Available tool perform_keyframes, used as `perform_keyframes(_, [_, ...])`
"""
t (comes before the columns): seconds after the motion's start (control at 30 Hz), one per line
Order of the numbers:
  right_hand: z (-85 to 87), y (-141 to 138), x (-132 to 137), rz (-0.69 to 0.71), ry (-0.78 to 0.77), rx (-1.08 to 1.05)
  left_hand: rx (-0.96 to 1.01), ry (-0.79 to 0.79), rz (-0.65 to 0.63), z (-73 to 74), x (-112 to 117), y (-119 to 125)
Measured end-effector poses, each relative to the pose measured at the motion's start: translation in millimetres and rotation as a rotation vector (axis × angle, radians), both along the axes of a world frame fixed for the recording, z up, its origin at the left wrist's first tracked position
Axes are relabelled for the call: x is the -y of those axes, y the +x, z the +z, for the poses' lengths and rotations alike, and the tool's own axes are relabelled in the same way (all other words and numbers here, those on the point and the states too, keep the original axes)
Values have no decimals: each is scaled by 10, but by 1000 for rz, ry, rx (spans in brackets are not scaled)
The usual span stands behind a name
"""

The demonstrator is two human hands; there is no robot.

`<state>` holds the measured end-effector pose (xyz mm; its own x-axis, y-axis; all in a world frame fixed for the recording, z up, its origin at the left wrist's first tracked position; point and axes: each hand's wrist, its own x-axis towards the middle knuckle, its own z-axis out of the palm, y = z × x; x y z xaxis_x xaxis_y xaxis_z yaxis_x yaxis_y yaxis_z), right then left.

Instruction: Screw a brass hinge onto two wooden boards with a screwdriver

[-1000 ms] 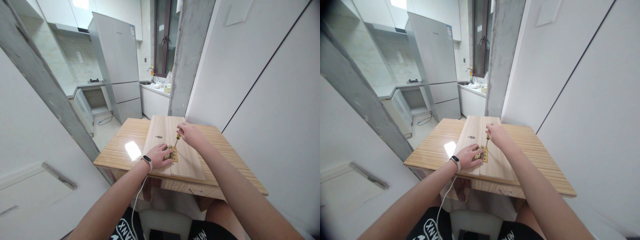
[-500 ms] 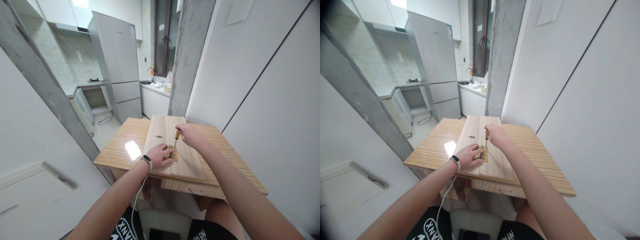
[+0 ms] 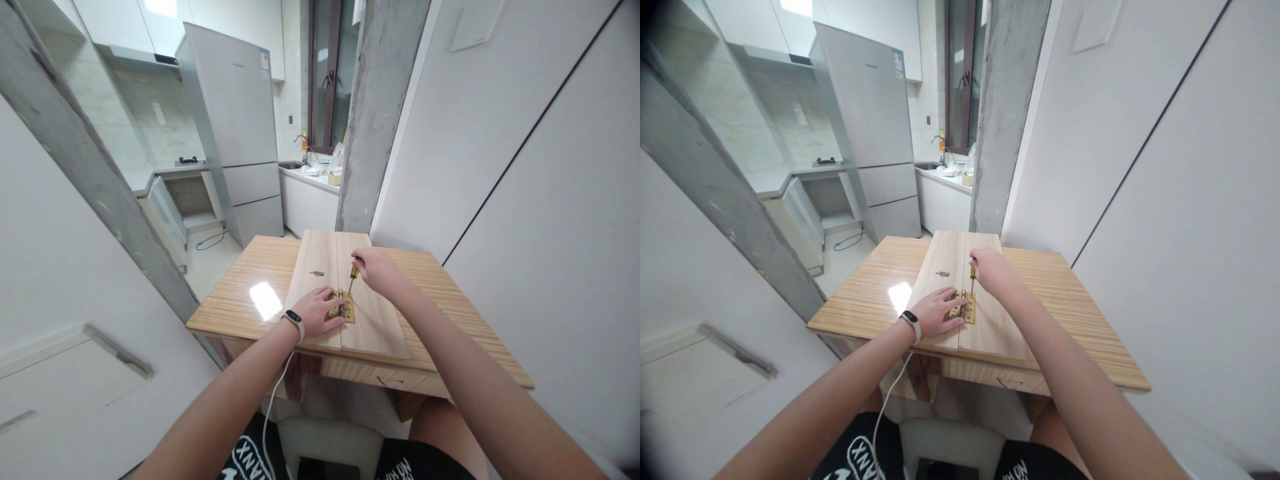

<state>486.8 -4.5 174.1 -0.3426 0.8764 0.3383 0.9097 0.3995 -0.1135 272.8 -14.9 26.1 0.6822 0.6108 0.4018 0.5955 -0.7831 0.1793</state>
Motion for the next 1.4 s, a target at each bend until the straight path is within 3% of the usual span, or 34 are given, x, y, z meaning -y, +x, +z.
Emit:
perform_keyframes(0.17, [30,74,10,73,-41,104,-1,4,1,2,9,-3])
perform_keyframes(0.7, [135,-27,105,-102,-67,272,8,2,1,4,7,2])
perform_keyframes(1.03, [98,66,47,83,-54,220,8,3,3,12,17,-3])
perform_keyframes(1.4, [169,39,72,74,-56,290,15,-3,-5,21,22,-1])
